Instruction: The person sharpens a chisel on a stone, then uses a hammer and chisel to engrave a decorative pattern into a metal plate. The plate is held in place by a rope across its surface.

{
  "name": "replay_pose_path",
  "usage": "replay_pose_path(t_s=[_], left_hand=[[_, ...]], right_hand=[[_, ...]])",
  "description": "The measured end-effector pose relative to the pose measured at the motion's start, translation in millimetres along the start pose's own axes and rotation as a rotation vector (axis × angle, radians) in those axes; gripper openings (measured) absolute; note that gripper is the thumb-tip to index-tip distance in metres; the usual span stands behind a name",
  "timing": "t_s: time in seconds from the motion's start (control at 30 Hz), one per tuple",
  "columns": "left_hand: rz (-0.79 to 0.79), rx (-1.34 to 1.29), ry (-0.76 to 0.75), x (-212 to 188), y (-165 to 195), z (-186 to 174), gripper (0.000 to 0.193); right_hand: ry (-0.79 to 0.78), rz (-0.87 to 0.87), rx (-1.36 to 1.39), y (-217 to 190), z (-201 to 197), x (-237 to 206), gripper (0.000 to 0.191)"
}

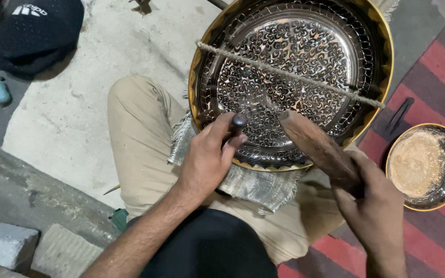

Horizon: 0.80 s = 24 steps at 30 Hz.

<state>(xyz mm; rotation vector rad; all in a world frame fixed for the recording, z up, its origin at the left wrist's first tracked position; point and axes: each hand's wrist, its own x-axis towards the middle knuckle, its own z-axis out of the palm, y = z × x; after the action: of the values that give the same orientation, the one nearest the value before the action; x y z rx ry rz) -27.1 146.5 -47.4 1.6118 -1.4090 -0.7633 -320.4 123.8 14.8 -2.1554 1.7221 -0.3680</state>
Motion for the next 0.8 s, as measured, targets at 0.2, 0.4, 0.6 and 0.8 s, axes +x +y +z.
replay_pose_path(t_s=[0.2,0.4,0.6,0.8], left_hand=[[-0.046,0.038,-0.02,2.6,0.4,1.2,0.043],[-0.028,0.018,-0.005,0.7,-2.3,0.3,0.047],[0.047,-0.011,0.024,-1.5,-2.7,-1.0,0.046],[0.035,0.001,0.058,-4.5,-3.3,-1.4,0.048]], right_hand=[[-0.004,-0.208,-0.314,-21.5,-31.1,46.6,0.062],[0.018,-0.341,-0.667,-41.9,-47.9,72.4,0.057],[-0.013,-0.47,-0.741,-47.0,-55.1,84.9,0.065],[-0.018,-0.478,-0.733,-48.9,-53.9,86.1,0.061]])
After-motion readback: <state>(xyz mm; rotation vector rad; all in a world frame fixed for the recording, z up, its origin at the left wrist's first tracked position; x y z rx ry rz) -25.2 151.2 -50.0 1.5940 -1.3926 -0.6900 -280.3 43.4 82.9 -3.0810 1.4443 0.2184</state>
